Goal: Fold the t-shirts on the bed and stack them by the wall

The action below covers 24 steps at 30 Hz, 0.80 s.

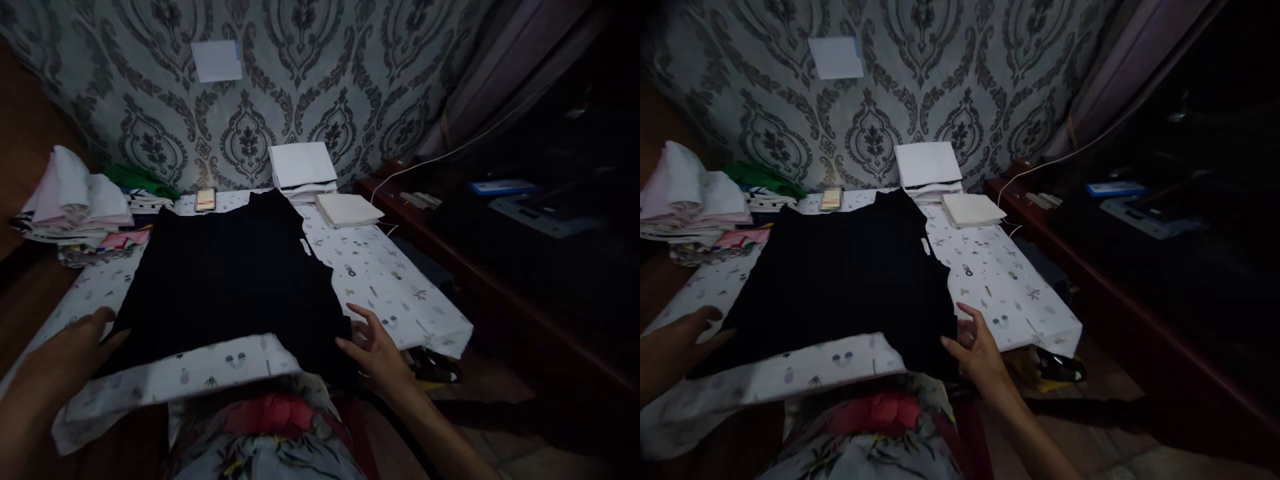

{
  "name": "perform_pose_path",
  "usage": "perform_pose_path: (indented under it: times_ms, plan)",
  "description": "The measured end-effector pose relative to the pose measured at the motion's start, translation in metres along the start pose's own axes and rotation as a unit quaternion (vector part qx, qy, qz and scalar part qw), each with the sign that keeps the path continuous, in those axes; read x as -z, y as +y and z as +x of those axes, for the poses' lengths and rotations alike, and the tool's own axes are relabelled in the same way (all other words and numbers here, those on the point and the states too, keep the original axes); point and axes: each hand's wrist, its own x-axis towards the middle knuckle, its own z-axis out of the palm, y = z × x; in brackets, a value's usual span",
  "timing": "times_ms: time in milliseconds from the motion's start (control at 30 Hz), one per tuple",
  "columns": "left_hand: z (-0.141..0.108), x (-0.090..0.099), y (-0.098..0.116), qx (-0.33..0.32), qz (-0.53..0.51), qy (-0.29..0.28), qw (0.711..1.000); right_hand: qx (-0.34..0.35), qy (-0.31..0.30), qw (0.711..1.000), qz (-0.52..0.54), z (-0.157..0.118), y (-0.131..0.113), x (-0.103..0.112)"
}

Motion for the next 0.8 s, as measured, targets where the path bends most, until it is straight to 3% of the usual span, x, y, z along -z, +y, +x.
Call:
perform_pose_path:
  times_ms: [100,200,300,400,500,633,700,800]
  plan:
    - [-0.005,0.010,0.065,-0.141,-0.040,-0.050,0.988,-0.042,-0.077,0.996,0.018,-0.011,0.002,0.000]
    - [-0.001,0.010,0.128,-0.331,-0.105,-0.119,0.930,-0.048,-0.095,0.993,0.043,-0.023,-0.004,0.001]
    - [0.014,0.002,0.180,-0.457,-0.113,-0.102,0.877,-0.063,-0.105,0.991,0.055,-0.034,-0.007,0.002]
    - [0.029,-0.016,0.217,-0.543,-0.091,-0.083,0.831,-0.072,-0.108,0.990,0.062,-0.042,0.003,0.000]
    - [0.036,-0.037,0.239,-0.586,-0.062,-0.102,0.802,-0.019,-0.075,0.997,0.024,-0.046,0.019,-0.009]
    - [0.032,-0.053,0.245,-0.607,-0.052,-0.132,0.782,0.071,-0.030,0.995,-0.066,-0.049,0.025,-0.023]
    - [0.033,-0.052,0.244,-0.610,-0.064,-0.144,0.777,0.039,-0.048,0.998,-0.030,-0.050,0.020,-0.026]
    - [0.038,-0.042,0.241,-0.613,-0.081,-0.180,0.765,-0.077,-0.089,0.981,0.152,-0.051,0.007,-0.023]
